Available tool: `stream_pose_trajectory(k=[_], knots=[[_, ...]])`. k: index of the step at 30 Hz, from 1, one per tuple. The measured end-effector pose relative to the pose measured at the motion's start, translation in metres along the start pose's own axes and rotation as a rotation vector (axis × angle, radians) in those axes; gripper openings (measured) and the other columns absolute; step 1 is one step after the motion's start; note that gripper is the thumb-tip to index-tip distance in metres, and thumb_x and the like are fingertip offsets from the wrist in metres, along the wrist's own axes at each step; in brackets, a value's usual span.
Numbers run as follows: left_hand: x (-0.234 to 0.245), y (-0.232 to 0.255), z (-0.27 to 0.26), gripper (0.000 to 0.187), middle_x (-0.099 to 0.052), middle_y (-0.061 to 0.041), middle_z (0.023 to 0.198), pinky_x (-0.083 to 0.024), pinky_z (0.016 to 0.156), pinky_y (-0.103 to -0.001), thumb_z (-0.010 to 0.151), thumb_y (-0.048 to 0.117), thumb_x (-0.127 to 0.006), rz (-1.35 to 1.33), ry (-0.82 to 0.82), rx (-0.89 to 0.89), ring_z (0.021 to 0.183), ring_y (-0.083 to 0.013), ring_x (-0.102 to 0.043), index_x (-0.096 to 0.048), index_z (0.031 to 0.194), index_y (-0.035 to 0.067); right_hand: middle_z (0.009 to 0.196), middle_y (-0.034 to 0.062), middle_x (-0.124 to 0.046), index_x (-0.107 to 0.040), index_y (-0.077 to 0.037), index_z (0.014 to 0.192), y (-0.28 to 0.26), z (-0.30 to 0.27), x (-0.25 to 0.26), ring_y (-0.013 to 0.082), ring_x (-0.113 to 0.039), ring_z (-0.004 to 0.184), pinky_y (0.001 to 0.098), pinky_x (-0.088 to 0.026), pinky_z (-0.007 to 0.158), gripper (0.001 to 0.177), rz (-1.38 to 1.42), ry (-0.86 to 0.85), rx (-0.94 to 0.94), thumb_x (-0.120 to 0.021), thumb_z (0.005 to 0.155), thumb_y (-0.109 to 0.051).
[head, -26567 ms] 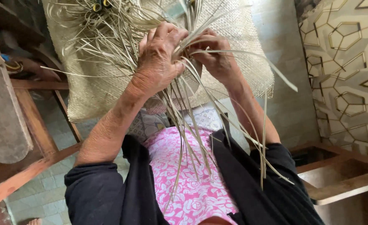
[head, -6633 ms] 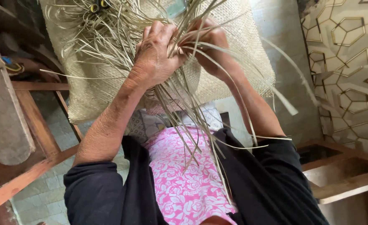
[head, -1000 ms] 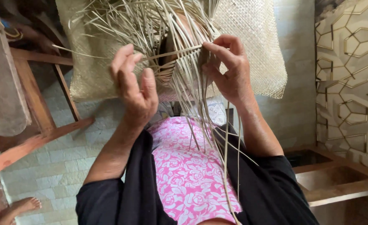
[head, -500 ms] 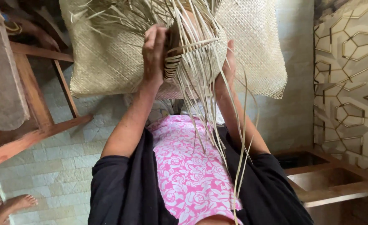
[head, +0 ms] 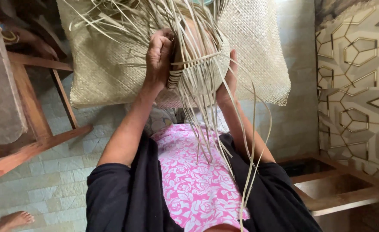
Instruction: Weaving and trimming the brim of a straw hat using hands and a small scraping tool.
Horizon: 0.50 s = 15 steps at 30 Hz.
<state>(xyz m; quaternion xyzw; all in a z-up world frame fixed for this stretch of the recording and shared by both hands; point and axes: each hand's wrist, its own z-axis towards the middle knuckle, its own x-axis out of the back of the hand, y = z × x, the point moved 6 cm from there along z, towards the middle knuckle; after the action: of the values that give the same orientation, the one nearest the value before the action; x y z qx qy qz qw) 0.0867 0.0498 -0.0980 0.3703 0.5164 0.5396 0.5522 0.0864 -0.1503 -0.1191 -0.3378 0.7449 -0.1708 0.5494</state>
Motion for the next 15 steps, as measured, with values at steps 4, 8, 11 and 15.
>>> stream_pose_trajectory(k=[4,8,11,15], knots=[[0.028,0.057,-0.007,0.02,-0.047,-0.022,0.131,-0.051,0.102,-0.048,0.1,0.019,-0.05,0.711,0.247,-0.293,0.125,-0.0357,-0.05,-0.056,0.109,0.002,0.151,0.0174,-0.043,-0.039,-0.012,0.153,-0.028,-0.001,0.003,0.0331,-0.042,0.141,0.0532,-0.032,0.116,0.07,-0.323,-0.232,0.122,-0.043,0.103,-0.061],[0.014,0.139,-0.031,0.019,-0.06,-0.018,0.117,-0.047,0.098,-0.041,0.107,0.012,-0.049,0.996,0.359,-0.595,0.112,-0.0291,-0.055,-0.062,0.105,-0.002,0.167,0.0142,-0.033,-0.026,-0.015,0.163,-0.082,-0.04,-0.027,0.0313,-0.03,0.16,0.0508,-0.027,0.136,0.065,-0.7,-0.402,0.525,-0.052,0.106,0.001],[-0.011,0.132,-0.031,0.043,-0.07,-0.009,0.095,-0.037,0.09,-0.045,0.112,0.036,-0.041,0.862,0.016,-0.367,0.09,-0.0272,-0.061,-0.068,0.098,0.006,0.163,0.0153,-0.039,-0.021,-0.019,0.166,-0.085,-0.055,-0.043,0.0306,-0.041,0.154,0.0524,-0.034,0.137,0.088,-0.701,-0.633,0.507,-0.044,0.096,0.03],[-0.016,0.125,-0.029,0.043,-0.061,0.001,0.08,-0.036,0.099,-0.045,0.106,0.05,-0.055,0.927,-0.071,-0.38,0.075,-0.0222,-0.056,-0.063,0.087,0.012,0.162,0.0141,-0.04,-0.019,-0.021,0.167,-0.085,-0.063,-0.053,0.0316,-0.046,0.15,0.0542,-0.036,0.135,0.095,-0.756,-0.674,0.554,-0.069,0.097,0.019]])
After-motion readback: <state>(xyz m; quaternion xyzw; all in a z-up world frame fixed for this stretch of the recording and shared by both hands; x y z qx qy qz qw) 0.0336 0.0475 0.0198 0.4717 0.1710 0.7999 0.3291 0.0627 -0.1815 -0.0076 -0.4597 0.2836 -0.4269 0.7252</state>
